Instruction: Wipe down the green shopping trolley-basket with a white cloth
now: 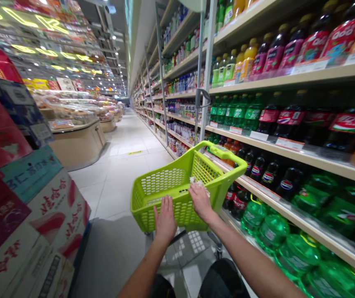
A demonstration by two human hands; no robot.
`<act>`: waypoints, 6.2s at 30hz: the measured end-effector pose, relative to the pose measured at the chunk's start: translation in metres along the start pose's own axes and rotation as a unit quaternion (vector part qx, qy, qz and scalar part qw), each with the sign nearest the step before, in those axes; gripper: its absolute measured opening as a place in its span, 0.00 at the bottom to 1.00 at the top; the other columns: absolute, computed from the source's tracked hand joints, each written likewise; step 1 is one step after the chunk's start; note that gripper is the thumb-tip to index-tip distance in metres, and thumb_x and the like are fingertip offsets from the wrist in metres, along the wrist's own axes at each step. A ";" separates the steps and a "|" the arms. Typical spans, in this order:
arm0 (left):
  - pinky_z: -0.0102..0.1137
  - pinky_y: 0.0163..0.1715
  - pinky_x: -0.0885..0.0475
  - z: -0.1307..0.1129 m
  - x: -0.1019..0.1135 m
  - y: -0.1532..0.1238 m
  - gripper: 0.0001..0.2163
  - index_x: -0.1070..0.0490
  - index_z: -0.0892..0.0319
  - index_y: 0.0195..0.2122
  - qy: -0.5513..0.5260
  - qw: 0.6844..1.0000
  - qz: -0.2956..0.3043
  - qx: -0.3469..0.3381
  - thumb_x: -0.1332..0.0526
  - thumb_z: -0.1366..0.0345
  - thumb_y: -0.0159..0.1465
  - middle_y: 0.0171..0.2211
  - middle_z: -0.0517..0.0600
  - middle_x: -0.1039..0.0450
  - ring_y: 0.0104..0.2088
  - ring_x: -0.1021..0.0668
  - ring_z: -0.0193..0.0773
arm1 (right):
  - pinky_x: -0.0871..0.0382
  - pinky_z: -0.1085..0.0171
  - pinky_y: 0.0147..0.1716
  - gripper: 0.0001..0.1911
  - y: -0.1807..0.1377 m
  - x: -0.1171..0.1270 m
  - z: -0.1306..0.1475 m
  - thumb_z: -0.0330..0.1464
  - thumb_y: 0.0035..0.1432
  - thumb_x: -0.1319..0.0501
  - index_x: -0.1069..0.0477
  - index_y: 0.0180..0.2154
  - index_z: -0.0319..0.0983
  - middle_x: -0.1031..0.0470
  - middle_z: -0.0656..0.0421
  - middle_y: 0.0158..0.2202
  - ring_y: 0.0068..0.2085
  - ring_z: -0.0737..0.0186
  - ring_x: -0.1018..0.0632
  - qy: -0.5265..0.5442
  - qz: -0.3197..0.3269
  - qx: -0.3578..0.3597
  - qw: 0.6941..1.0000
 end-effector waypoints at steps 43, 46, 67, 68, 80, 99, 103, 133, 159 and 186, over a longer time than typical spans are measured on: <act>0.49 0.57 0.55 0.023 0.004 -0.009 0.34 0.53 0.67 0.60 0.040 0.998 -0.010 0.045 0.49 0.72 0.49 0.62 0.57 0.56 0.61 0.51 0.45 | 0.46 0.52 0.54 0.24 -0.002 0.004 -0.003 0.18 0.53 0.53 0.34 0.49 0.38 0.35 0.50 0.53 0.57 0.57 0.38 0.032 0.001 -0.056 0.998; 0.49 0.57 0.55 0.019 0.006 -0.010 0.34 0.53 0.67 0.60 0.039 0.999 -0.001 0.034 0.49 0.71 0.49 0.62 0.57 0.56 0.61 0.51 0.46 | 0.45 0.55 0.54 0.22 -0.001 -0.011 0.031 0.19 0.53 0.52 0.33 0.48 0.38 0.34 0.52 0.53 0.57 0.58 0.38 0.056 0.017 -0.008 0.998; 0.48 0.58 0.55 0.047 0.009 -0.019 0.32 0.51 0.70 0.59 0.022 0.997 -0.012 0.067 0.51 0.73 0.50 0.61 0.58 0.53 0.61 0.48 0.45 | 0.43 0.56 0.53 0.20 0.009 -0.015 0.047 0.20 0.54 0.51 0.33 0.47 0.38 0.33 0.52 0.51 0.54 0.58 0.34 0.090 0.041 -0.037 0.994; 0.49 0.58 0.55 0.047 0.008 -0.020 0.32 0.51 0.70 0.59 0.017 0.998 -0.012 0.066 0.51 0.73 0.50 0.61 0.58 0.53 0.61 0.48 0.45 | 0.44 0.55 0.53 0.21 0.009 -0.014 0.043 0.19 0.53 0.52 0.33 0.47 0.37 0.33 0.51 0.52 0.54 0.57 0.35 0.088 0.044 -0.054 0.994; 0.48 0.56 0.49 0.026 0.027 0.009 0.21 0.45 0.55 0.56 -0.184 0.980 -0.042 0.063 0.57 0.70 0.61 0.56 0.50 0.39 0.56 0.37 0.38 | 0.62 0.40 0.56 0.42 0.015 0.001 0.081 0.30 0.43 0.43 0.56 0.60 0.31 0.50 0.46 0.61 0.61 0.47 0.49 0.145 0.187 0.010 0.971; 0.47 0.56 0.52 0.085 0.006 0.017 0.21 0.38 0.52 0.52 -0.019 0.992 -0.084 0.087 0.56 0.74 0.60 0.56 0.48 0.39 0.56 0.38 0.38 | 0.62 0.41 0.56 0.23 0.017 0.022 -0.009 0.25 0.48 0.48 0.35 0.48 0.39 0.34 0.53 0.52 0.56 0.54 0.38 0.058 0.117 -0.051 0.990; 0.42 0.57 0.51 0.089 0.001 0.015 0.21 0.38 0.56 0.52 -0.016 0.988 -0.107 0.113 0.55 0.74 0.59 0.56 0.51 0.39 0.56 0.37 0.37 | 0.56 0.46 0.55 0.19 0.021 0.025 0.002 0.28 0.50 0.48 0.32 0.45 0.38 0.32 0.51 0.50 0.54 0.53 0.37 0.051 0.113 -0.077 0.989; 0.52 0.56 0.56 0.077 -0.010 0.007 0.17 0.33 0.58 0.47 -0.054 0.974 -0.219 0.008 0.52 0.74 0.59 0.51 0.55 0.33 0.52 0.32 0.44 | 0.66 0.48 0.58 0.23 -0.003 0.023 0.014 0.28 0.50 0.48 0.37 0.50 0.36 0.32 0.53 0.50 0.54 0.55 0.38 0.070 0.082 -0.045 0.993; 0.55 0.56 0.57 -0.030 0.006 0.024 0.20 0.35 0.53 0.50 -0.144 0.975 -0.138 -0.097 0.53 0.76 0.58 0.52 0.53 0.34 0.53 0.33 0.41 | 0.64 0.49 0.59 0.27 -0.011 0.030 0.017 0.28 0.50 0.47 0.42 0.54 0.35 0.37 0.52 0.54 0.58 0.55 0.43 0.043 0.113 -0.017 0.992; 0.49 0.57 0.56 0.004 0.002 0.011 0.22 0.35 0.53 0.49 -0.110 0.978 -0.155 -0.088 0.53 0.78 0.57 0.53 0.51 0.35 0.55 0.35 0.39 | 0.68 0.49 0.59 0.31 -0.019 0.021 0.022 0.29 0.49 0.48 0.46 0.57 0.33 0.42 0.52 0.58 0.61 0.55 0.50 0.025 0.106 -0.020 0.994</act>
Point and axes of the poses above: each hand's wrist, its own y-axis towards the middle knuckle, its own x-axis out of the back of the hand, z = x × y, the point moved 2 cm from there along y, towards the middle knuckle
